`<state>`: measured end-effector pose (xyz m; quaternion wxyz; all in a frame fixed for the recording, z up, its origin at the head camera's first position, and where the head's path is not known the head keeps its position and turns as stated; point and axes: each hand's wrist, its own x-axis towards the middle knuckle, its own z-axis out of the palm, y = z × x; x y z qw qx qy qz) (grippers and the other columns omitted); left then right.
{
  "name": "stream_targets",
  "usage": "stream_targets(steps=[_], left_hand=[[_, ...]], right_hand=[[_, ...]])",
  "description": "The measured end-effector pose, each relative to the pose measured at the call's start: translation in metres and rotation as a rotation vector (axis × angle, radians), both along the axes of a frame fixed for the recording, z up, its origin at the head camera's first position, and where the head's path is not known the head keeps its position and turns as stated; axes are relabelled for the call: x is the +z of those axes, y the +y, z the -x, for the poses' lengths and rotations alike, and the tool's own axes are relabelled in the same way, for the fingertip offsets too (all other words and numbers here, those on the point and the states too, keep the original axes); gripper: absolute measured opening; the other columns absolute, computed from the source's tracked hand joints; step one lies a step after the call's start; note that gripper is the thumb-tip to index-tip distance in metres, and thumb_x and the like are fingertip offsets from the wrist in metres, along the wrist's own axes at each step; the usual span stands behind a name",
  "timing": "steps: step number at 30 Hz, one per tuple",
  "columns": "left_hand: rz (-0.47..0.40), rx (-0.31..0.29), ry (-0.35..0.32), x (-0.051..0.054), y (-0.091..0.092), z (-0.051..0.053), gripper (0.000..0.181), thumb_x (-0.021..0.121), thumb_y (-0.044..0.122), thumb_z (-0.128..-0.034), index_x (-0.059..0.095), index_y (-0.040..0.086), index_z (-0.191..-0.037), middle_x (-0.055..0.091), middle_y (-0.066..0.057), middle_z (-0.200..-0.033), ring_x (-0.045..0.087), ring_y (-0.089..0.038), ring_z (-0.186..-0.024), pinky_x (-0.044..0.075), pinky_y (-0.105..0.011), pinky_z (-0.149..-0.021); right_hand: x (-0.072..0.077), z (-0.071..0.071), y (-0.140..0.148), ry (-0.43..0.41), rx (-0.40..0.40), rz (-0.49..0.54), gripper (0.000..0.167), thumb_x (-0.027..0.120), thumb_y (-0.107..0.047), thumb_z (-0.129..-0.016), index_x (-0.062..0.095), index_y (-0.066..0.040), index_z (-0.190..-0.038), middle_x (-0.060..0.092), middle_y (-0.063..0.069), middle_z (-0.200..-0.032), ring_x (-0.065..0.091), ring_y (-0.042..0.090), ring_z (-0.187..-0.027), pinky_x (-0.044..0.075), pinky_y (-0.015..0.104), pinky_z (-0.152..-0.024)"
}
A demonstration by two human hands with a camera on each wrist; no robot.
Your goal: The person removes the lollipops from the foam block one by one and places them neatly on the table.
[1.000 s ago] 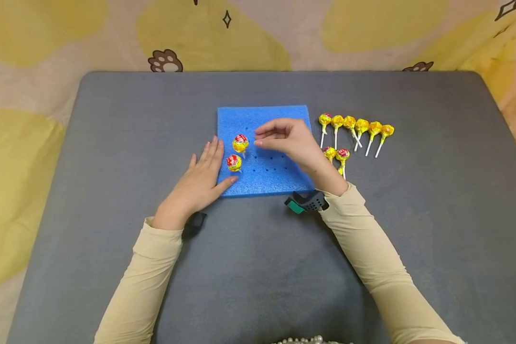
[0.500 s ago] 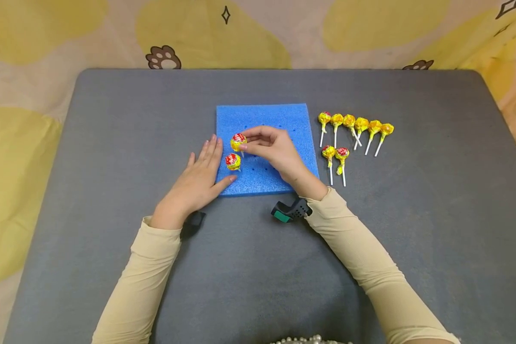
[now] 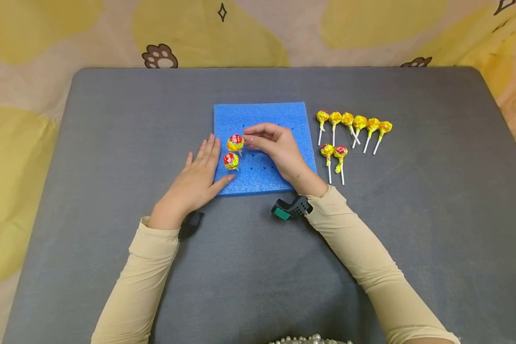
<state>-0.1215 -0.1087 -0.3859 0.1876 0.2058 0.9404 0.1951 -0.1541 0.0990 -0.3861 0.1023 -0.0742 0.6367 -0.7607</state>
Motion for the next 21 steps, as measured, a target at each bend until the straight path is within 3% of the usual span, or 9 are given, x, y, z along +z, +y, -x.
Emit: stream_targets(steps=[9, 15, 21], left_hand=[[-0.004, -0.002, 0.009, 0.0006, -0.0012, 0.0003, 0.087, 0.044, 0.05, -0.0952, -0.005, 0.003, -0.15, -0.013, -0.011, -0.156, -0.011, -0.024, -0.142, -0.001, -0.054, -0.111], [-0.002, 0.0, 0.012, -0.0004, -0.0013, 0.0, 0.086, 0.043, 0.05, -0.0957, -0.005, 0.003, -0.149, -0.013, -0.011, -0.156, -0.011, -0.024, -0.142, -0.001, -0.054, -0.111], [0.0, -0.005, 0.015, -0.0007, -0.0004, 0.0002, 0.086, 0.043, 0.05, -0.0959, -0.005, 0.003, -0.149, -0.012, -0.011, -0.156, -0.011, -0.024, -0.143, -0.001, -0.054, -0.111]], right_hand=[[-0.0006, 0.001, -0.005, 0.052, 0.057, -0.092, 0.031, 0.066, 0.009, -0.082, 0.06, 0.013, -0.112, 0.066, 0.016, -0.102, 0.065, 0.016, -0.089, 0.051, 0.033, -0.085], [-0.002, 0.0001, -0.0065, 0.071, 0.02, -0.095, 0.029, 0.067, 0.009, -0.082, 0.06, 0.014, -0.109, 0.067, 0.014, -0.098, 0.065, 0.013, -0.086, 0.052, 0.032, -0.082], [-0.0012, -0.0011, -0.0043, 0.036, -0.02, -0.043, 0.028, 0.066, 0.009, -0.082, 0.061, 0.013, -0.108, 0.067, 0.009, -0.094, 0.065, 0.014, -0.084, 0.053, 0.031, -0.08]])
